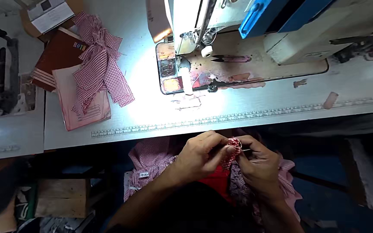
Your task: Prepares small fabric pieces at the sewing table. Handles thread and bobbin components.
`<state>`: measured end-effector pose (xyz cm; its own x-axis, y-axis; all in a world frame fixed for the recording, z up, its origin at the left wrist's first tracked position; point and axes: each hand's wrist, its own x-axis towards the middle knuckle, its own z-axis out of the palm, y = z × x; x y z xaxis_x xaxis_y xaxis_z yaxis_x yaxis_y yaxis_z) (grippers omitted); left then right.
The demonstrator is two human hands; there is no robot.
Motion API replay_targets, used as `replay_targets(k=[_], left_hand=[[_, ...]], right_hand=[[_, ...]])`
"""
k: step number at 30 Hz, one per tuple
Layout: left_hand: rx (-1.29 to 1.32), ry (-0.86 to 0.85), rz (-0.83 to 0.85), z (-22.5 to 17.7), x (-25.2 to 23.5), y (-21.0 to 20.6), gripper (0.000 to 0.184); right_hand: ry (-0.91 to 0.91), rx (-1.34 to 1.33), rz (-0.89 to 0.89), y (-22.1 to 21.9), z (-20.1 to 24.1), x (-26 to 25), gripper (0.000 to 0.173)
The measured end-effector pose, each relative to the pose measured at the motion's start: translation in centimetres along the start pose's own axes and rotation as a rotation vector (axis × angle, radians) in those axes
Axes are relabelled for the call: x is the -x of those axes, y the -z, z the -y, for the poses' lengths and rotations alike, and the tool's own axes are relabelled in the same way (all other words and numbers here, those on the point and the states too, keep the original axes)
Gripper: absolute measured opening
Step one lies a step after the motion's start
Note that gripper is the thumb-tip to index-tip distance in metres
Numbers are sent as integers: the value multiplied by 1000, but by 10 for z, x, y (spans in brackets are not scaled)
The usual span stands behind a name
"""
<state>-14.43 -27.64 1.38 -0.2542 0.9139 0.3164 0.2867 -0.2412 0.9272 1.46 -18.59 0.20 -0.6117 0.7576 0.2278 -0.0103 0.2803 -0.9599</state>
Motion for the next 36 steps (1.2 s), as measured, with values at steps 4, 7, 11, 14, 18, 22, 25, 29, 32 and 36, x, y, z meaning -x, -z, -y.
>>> replay_targets(k=[4,7,11,14,18,22,25,29,32,36], left_hand=[[-25,25,-7,2,-4,-7,27],[-44,70,-44,5,-5,-12,18],[-9,55,-13,12,-17,-22,17],[-24,13,7,15,-26,-27,14],[-76,10,8,16,-38,-35,11],[-91,52,14,15,-52,-47,12],[-55,22,42,16,-65,-57,17],[-78,-96,40,33,-81,-63,24],[-236,-150,20,56,-86,-64,28],[-329,-165,-14,59,-84,-67,32]], right_hand=[[-31,-56,9,4,2,0,12],[-55,-142,76,5,6,0,29],[-87,-134,-40,10,6,-1,38],[-80,-102,-131,15,0,-2,31],[-102,-72,-180,28,-3,-1,26],[-41,-66,-198,47,-11,-3,17],[24,7,-154,81,-12,-12,15],[-77,398,-372,171,-10,-51,15],[-155,621,-588,259,-28,-107,27],[-311,743,-549,332,-48,-177,34]])
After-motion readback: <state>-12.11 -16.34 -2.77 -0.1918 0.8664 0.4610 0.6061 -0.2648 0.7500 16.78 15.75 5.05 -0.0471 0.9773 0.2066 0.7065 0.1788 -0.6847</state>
